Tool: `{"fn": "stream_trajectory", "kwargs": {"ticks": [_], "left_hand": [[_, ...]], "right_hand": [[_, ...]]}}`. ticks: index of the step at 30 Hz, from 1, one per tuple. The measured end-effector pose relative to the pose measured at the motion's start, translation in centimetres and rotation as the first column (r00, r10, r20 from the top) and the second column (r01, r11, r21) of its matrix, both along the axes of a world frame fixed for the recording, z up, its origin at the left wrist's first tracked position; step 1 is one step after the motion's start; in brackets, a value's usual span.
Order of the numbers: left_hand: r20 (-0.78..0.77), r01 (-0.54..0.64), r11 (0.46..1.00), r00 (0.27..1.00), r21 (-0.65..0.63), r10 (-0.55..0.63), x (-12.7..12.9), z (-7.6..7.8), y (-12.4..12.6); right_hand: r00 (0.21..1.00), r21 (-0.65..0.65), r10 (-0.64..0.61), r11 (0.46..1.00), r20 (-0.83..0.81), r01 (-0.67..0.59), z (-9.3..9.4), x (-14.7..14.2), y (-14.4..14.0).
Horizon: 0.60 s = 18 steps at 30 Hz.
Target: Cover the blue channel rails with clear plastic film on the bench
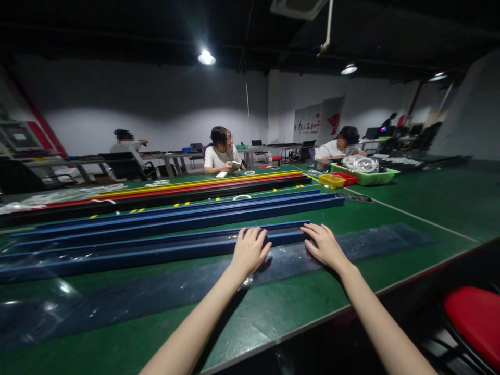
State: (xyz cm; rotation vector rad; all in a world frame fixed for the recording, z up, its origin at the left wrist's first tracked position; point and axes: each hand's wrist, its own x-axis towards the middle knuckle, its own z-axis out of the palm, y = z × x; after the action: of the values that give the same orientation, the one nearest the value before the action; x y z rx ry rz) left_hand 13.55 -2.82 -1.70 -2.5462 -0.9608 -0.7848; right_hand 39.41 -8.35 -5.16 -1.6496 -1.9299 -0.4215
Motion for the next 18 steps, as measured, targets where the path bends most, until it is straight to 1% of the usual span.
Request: {"fn": "stream_trajectory", "kwargs": {"ticks": [4,7,10,12,15,18], "left_hand": [[-0.006,0.054,0.998,0.999,-0.027,-0.054,3.2,-0.6,-0.7],[-0.005,0.071,0.997,0.997,-0.036,-0.071,4.3,-1.2,-0.7],[-0.012,0.075,0.996,0.997,-0.039,-0.075,4.4,-1.7,-0.6],[-0.009,0.074,0.996,0.997,-0.042,-0.075,4.1,-1.9,-0.5],[0.008,0.061,0.997,0.998,-0.053,-0.061,3.5,-2.0,-0.4],[0.021,0.04,0.997,0.999,-0.07,-0.039,3.1,-1.9,-0.4]], "right_hand": [[1.0,0.0,-0.006,1.0,0.026,0.006,0.2,-0.4,-0.1],[0.999,-0.024,0.002,1.0,0.038,-0.002,0.3,-0.6,-0.3],[0.999,-0.047,0.027,0.999,0.039,-0.025,0.4,-0.7,-0.4],[0.999,-0.035,0.031,0.999,0.034,-0.03,0.4,-0.7,-0.3],[0.999,0.021,-0.035,0.999,0.005,0.035,0.3,-0.4,-0.2],[0.994,0.031,-0.106,0.994,-0.03,0.107,0.1,0.1,-0.2]]}}
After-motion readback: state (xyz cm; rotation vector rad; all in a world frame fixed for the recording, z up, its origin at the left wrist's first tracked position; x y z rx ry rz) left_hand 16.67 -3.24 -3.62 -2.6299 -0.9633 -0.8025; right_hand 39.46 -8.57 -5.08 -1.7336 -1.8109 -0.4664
